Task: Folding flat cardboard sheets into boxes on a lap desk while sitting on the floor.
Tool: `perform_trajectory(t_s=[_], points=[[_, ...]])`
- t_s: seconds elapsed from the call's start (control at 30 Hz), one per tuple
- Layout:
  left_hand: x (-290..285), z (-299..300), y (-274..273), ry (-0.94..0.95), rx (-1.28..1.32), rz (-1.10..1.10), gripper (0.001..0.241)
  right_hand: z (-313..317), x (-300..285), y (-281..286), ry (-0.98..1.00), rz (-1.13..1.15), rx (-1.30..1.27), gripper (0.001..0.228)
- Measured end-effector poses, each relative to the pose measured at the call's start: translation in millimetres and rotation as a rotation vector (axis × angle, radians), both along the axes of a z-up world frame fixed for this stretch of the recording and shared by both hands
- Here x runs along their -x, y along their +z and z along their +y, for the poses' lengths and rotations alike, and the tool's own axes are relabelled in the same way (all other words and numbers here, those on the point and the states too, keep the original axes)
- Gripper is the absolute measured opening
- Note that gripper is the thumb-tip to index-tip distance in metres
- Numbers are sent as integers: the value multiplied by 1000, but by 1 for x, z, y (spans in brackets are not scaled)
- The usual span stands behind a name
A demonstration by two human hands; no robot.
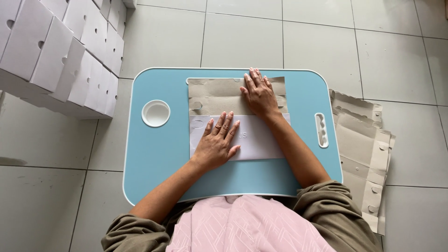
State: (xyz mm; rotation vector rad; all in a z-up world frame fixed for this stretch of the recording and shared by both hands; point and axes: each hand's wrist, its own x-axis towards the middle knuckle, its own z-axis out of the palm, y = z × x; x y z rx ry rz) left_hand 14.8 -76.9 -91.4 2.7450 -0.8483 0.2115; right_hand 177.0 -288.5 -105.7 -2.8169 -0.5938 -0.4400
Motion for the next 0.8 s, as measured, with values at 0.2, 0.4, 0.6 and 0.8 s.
perform_trajectory(t_s=[0.2, 0.4, 0.6, 0.8], points=[[1, -2, 1, 9, 12, -6, 71, -1, -2, -1, -3, -207, -10, 50], [2, -1, 5, 7, -2, 21, 74, 2, 37, 38, 32, -468, -32, 32], [1, -3, -1, 43, -14, -92, 73, -7, 96, 39, 83, -443, 105, 25], [0, -8, -10, 105, 31, -174, 82, -4, 119, 37, 121, -300, 35, 23]])
